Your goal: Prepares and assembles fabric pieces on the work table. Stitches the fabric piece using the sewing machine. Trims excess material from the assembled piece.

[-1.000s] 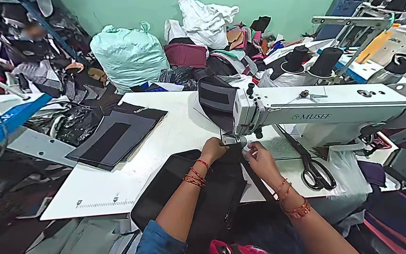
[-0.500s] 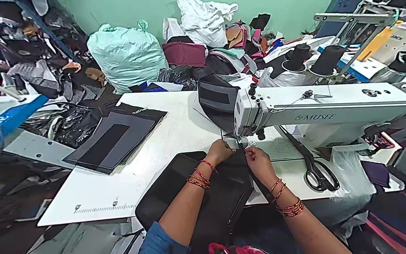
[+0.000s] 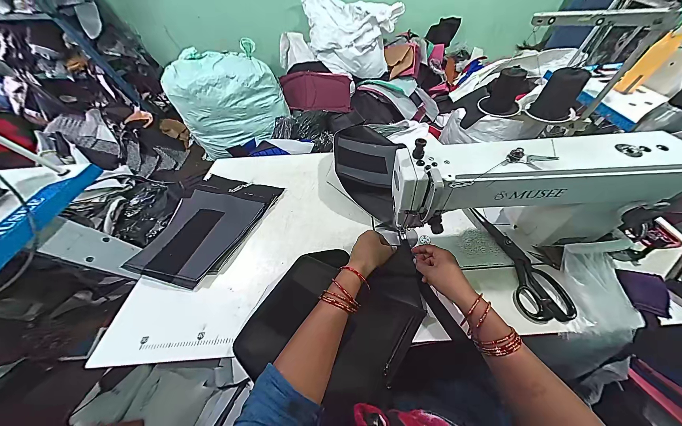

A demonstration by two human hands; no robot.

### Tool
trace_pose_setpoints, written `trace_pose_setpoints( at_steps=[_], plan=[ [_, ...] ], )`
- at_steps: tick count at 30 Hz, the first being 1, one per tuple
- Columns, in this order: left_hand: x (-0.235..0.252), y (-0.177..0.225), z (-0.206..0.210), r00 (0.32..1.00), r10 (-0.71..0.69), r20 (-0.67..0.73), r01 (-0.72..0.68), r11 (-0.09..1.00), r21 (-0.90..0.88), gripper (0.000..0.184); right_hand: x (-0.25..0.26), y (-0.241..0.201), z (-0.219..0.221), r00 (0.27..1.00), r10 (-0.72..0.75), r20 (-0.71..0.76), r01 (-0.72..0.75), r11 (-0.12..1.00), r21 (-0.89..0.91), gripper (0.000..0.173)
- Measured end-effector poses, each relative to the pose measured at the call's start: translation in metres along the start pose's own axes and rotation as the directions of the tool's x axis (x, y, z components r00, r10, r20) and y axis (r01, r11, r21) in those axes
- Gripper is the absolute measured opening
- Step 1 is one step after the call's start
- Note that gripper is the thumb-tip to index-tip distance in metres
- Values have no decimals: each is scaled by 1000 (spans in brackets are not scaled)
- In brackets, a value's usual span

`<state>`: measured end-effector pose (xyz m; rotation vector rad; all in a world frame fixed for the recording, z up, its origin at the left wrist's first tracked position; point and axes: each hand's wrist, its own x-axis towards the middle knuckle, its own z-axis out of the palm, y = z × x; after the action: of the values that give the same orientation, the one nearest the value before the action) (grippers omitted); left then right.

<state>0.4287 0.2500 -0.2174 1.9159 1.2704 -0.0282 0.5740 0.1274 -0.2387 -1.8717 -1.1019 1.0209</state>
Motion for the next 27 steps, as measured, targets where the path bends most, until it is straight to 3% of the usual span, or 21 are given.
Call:
trace_pose_setpoints(
  at_steps=[21,27],
  plan=[
    [1,4,4,996,-2,-85,2,1000,5,28,1,1,-1,999,-18,48,19,1000,-10,31],
    [-14,5,17,983,79,-167,-70,996,63,26,-8,-7,4,993,-103,54,115,949,-292,37]
  ],
)
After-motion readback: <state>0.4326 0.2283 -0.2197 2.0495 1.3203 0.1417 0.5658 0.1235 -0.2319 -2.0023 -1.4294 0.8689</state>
